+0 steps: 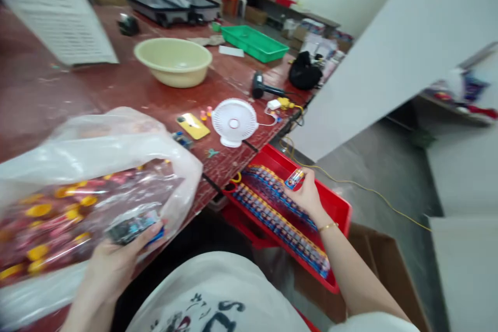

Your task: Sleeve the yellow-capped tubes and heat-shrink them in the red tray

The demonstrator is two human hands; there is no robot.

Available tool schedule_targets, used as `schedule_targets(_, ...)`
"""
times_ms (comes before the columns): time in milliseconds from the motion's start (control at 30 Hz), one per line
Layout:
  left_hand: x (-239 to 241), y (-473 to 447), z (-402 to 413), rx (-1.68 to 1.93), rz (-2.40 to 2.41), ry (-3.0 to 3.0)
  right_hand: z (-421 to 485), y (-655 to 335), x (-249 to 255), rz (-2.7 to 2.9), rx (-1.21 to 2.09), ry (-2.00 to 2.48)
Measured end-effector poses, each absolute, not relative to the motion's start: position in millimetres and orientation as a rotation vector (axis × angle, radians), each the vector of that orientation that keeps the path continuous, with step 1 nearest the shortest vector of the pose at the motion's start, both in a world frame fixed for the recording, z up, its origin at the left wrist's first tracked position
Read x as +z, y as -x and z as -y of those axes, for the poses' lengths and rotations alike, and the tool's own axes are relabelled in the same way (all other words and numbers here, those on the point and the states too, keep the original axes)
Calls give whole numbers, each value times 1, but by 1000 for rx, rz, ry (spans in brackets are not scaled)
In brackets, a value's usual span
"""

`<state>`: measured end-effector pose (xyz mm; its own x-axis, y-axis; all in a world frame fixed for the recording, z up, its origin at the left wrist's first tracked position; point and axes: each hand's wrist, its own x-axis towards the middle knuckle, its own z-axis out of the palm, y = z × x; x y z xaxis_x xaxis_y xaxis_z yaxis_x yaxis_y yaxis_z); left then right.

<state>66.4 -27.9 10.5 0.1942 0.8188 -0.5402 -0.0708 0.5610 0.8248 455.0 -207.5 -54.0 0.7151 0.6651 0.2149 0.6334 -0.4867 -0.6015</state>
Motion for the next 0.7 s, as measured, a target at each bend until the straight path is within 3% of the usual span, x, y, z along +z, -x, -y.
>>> schedule_targets(200, 3, -75, 17, 578, -1219, -766, 325, -505, -99, 800, -8, 2534)
schedule_targets(433, 8, -81, 19, 557, -1176, -762, 326, -497, -154, 923, 100, 2634)
schedule_targets(567, 9, -81, 18, 588, -1227, -737, 324, -496, -153, 939, 91, 2648)
schedule_targets(700, 9, -71, 22, 587, -1188, -745, 322, -491, -121, 998, 72, 2580)
